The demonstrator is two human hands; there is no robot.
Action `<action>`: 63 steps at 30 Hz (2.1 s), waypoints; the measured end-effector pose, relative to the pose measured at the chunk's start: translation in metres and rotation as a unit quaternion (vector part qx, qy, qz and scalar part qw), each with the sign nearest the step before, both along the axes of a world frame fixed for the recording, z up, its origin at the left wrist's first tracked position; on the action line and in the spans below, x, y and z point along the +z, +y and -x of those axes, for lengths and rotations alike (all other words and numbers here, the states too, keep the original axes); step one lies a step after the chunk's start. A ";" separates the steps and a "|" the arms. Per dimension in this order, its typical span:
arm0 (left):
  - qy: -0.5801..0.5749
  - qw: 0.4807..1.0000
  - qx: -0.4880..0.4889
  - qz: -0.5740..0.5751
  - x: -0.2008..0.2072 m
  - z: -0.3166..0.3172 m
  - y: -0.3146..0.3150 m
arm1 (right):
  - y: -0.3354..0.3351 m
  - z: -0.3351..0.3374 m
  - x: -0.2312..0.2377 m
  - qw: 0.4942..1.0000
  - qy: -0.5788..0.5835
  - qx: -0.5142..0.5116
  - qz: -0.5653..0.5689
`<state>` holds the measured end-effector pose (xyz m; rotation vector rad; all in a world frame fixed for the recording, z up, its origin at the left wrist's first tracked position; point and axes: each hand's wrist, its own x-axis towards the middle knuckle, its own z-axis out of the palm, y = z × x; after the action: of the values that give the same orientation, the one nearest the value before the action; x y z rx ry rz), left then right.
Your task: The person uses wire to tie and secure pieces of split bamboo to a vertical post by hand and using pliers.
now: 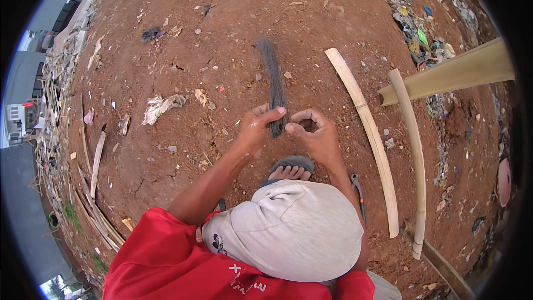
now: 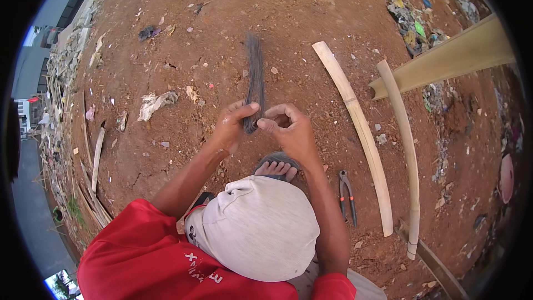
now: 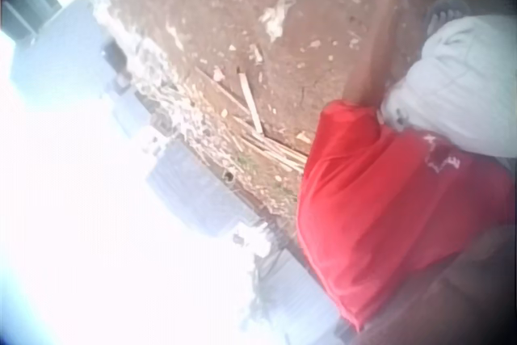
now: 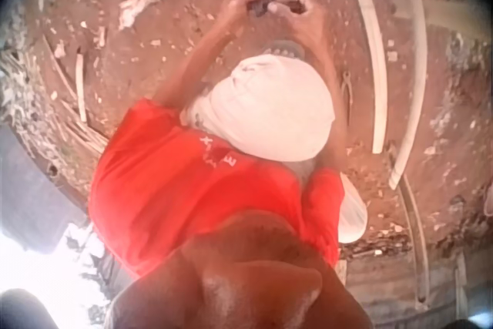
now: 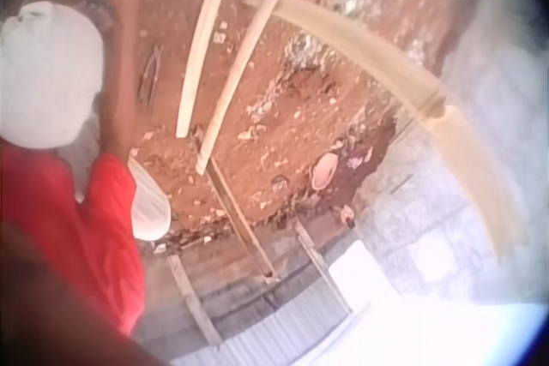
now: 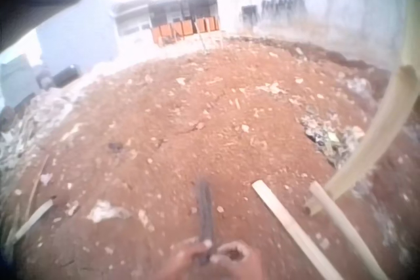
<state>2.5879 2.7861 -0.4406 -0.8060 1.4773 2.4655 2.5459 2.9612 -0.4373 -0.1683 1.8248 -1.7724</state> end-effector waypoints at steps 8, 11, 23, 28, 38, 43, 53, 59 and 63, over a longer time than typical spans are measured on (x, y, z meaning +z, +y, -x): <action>-0.015 1.000 0.023 0.006 0.000 -0.002 -0.001 | -0.008 0.000 -0.016 0.993 0.117 0.014 0.002; -0.008 0.999 0.031 -0.010 0.000 -0.004 0.000 | -0.007 0.001 -0.016 0.994 0.105 0.037 -0.019; -0.019 0.998 0.050 -0.016 0.000 -0.005 -0.001 | -0.001 -0.006 -0.003 0.983 0.176 0.050 -0.007; -0.024 0.998 0.049 -0.021 0.003 -0.006 -0.001 | -0.004 -0.008 0.000 0.988 0.151 0.029 -0.020; -0.013 0.999 0.032 -0.025 0.000 -0.007 0.000 | 0.001 -0.011 0.001 0.990 0.134 0.035 0.003; -0.014 0.999 -0.025 -0.025 -0.005 -0.003 -0.009 | 0.006 -0.012 0.000 0.992 0.104 0.068 0.035; -0.035 0.997 -0.023 0.071 -0.011 -0.013 -0.015 | 0.015 -0.014 -0.002 0.981 0.114 0.154 -0.008; -0.081 0.990 -0.025 0.111 -0.028 -0.013 -0.022 | 0.032 -0.011 0.020 0.962 -0.004 0.239 -0.131; -0.100 0.985 -0.071 0.121 -0.039 -0.014 -0.018 | 0.058 0.003 0.000 0.944 0.030 0.308 -0.119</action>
<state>2.6017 2.7680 -0.4792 -0.9236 1.7113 2.0626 2.5426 3.0191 -0.4373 -0.6278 1.7528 -1.1154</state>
